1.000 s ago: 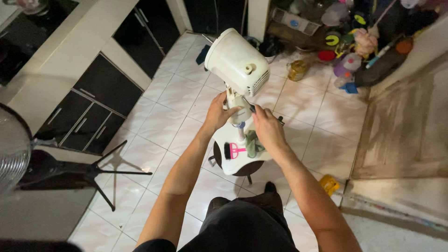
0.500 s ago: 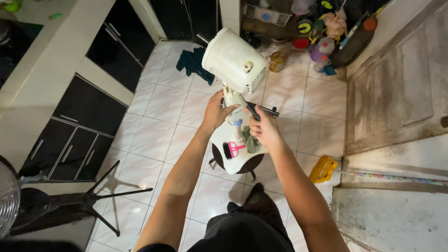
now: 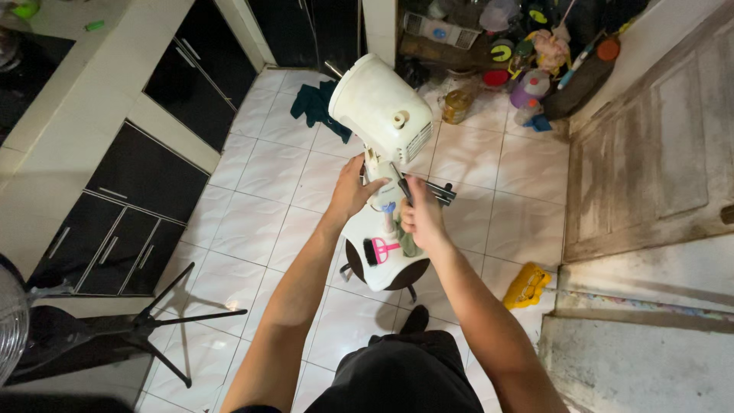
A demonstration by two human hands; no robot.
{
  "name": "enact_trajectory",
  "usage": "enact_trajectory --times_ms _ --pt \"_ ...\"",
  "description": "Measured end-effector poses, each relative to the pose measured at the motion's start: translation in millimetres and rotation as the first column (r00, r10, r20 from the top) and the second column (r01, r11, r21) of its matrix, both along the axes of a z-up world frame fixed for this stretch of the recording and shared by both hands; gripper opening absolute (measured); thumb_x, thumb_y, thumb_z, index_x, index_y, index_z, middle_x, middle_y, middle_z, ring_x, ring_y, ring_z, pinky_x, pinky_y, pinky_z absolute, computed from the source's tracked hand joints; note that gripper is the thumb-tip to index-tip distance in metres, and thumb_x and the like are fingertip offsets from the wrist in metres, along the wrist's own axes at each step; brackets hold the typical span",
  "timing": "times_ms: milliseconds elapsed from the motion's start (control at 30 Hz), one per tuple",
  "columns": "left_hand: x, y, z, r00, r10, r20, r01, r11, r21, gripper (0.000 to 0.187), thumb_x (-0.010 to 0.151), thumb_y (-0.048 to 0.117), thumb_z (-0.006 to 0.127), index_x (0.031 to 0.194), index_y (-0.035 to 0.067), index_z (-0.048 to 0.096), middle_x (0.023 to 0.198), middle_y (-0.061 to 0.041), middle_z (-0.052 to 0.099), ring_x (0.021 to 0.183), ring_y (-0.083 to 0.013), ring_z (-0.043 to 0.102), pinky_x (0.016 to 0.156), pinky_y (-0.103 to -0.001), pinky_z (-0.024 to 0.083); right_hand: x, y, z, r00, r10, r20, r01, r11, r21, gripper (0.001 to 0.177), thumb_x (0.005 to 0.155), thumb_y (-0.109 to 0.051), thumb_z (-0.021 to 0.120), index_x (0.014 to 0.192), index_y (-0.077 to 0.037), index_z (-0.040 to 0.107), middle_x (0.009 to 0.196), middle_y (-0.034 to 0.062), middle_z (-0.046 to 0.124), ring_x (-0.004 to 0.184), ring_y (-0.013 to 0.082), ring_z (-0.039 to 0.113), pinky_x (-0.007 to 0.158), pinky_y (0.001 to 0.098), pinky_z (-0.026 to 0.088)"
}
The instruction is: The person uses a screwdriver to remove multiple screws from the motor housing of a standing electric fan. They place the screws into a green bowl on a nearby table and then wipe the fan housing with a cloth.
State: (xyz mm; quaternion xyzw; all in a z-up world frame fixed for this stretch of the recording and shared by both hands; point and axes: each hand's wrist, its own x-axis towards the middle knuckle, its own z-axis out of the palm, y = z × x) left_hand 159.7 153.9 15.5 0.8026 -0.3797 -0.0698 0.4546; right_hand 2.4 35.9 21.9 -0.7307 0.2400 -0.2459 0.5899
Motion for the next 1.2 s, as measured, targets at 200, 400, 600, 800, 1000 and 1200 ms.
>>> enact_trajectory --times_ms 200,400,600,800,1000,1200 --pt "-2.0 -0.7 -0.3 1.0 0.002 -0.005 -0.003 0.999 -0.038 0.072 0.077 0.028 0.088 0.137 0.004 0.055 0.119 -0.018 0.066 0.11 -0.0352 0.06 0.093 -0.043 0.05 1.2 -10.8 -20.1 0.998 0.054 -0.027 -0.052 0.995 0.085 0.025 0.11 -0.029 0.056 0.103 -0.005 0.061 0.079 0.0103 0.065 0.066 0.0288 0.064 0.059 0.0379 0.051" --pt "-3.2 -0.8 -2.0 1.0 0.003 0.026 -0.001 0.998 -0.068 0.07 0.078 0.027 0.089 0.135 0.004 0.057 0.117 -0.017 0.067 0.109 -0.0334 0.061 0.094 -0.042 0.051 -5.6 5.1 -5.0 0.996 -0.068 0.062 0.092 0.659 -0.747 0.021 0.105 -0.026 0.058 0.105 -0.005 0.056 0.075 0.0095 0.061 0.063 0.0314 0.062 0.055 0.04 0.048" --pt "-2.8 -1.5 -2.2 1.0 -0.008 0.005 0.008 0.999 -0.054 0.069 0.077 0.026 0.09 0.133 0.003 0.057 0.115 -0.018 0.067 0.107 -0.0328 0.062 0.091 -0.041 0.052 4.5 -16.0 -7.2 0.969 0.218 -0.115 -0.053 0.64 0.766 0.029 0.099 -0.039 0.052 0.096 -0.01 0.057 0.053 -0.0039 0.041 0.035 0.0065 0.024 0.032 0.0238 0.018" --pt "-1.4 -1.5 -4.1 1.0 -0.013 0.014 0.014 0.997 -0.075 0.069 0.077 0.025 0.089 0.134 0.003 0.056 0.116 -0.017 0.067 0.108 -0.0328 0.063 0.093 -0.042 0.052 5.0 -29.5 -25.3 0.92 0.377 0.105 -0.324 0.585 0.744 0.038 0.109 -0.042 0.054 0.101 -0.005 0.055 0.068 -0.0025 0.049 0.046 0.0044 0.038 0.038 0.0236 0.03" --pt "-2.8 -0.8 -1.8 0.999 -0.027 -0.041 0.024 0.997 -0.08 0.068 0.077 0.023 0.089 0.135 0.004 0.059 0.111 -0.015 0.067 0.101 -0.0296 0.063 0.09 -0.04 0.052 -10.5 -0.8 -1.5 0.986 -0.119 -0.118 -0.016 0.633 -0.774 0.014 0.097 -0.014 0.062 0.108 -0.007 0.057 0.09 0.0185 0.065 0.071 0.0393 0.07 0.057 0.0469 0.054" --pt "-1.6 0.8 -2.6 1.0 -0.026 -0.005 0.025 0.996 -0.082 0.07 0.076 0.023 0.09 0.134 0.003 0.058 0.113 -0.014 0.067 0.103 -0.0292 0.062 0.09 -0.04 0.052 4.9 -11.4 -8.5 0.967 0.102 -0.234 0.056 0.808 0.587 0.048 0.116 -0.043 0.048 0.1 -0.002 0.065 0.07 0.0072 0.052 0.059 0.0408 0.03 0.048 0.0512 0.027"
